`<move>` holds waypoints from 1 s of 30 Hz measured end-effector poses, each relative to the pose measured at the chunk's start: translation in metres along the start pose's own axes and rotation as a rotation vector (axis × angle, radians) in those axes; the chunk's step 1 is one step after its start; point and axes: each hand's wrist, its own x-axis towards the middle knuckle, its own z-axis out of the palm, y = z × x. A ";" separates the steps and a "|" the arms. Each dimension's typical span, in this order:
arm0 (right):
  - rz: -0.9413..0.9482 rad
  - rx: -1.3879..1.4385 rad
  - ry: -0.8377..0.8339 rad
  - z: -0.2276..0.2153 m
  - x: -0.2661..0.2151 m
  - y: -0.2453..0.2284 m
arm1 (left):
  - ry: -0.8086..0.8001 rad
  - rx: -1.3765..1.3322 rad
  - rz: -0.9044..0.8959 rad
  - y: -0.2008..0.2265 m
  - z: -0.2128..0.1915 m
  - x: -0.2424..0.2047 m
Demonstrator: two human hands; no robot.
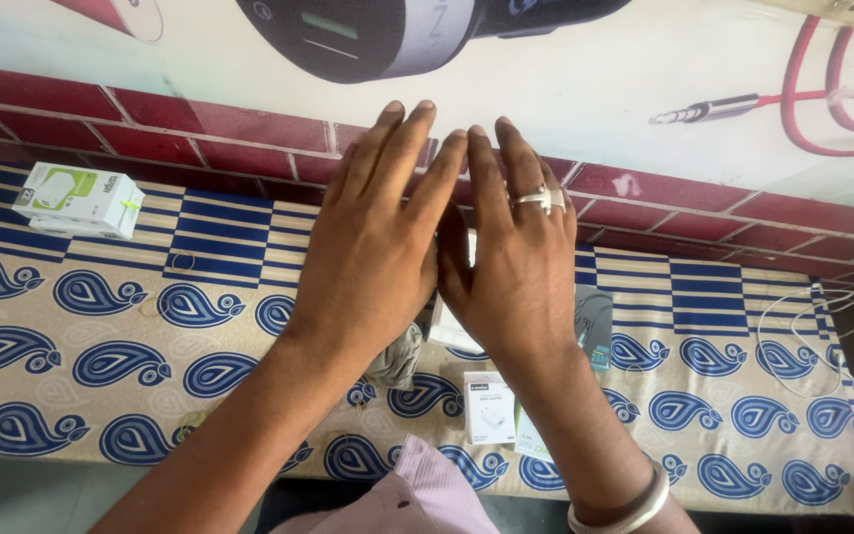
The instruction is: The person organizes boxed electronics by picking them up from a patterned surface and placing them onto a glass display shelf. The person also uses a cloth to wipe the boxes before positioning them on the shelf.
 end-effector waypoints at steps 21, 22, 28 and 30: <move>1.160 1.644 0.004 0.043 -0.070 0.009 | -0.037 -1.777 -1.193 0.004 0.074 -0.052; 1.205 1.660 -0.002 0.047 -0.075 0.013 | -0.111 -1.691 -1.213 -0.002 0.082 -0.057; 1.277 1.255 -0.325 0.090 -0.124 0.022 | -0.715 -0.445 -0.550 -0.027 0.133 -0.115; 1.214 1.149 -0.396 0.101 -0.140 0.018 | -0.882 -0.180 -0.441 -0.031 0.143 -0.133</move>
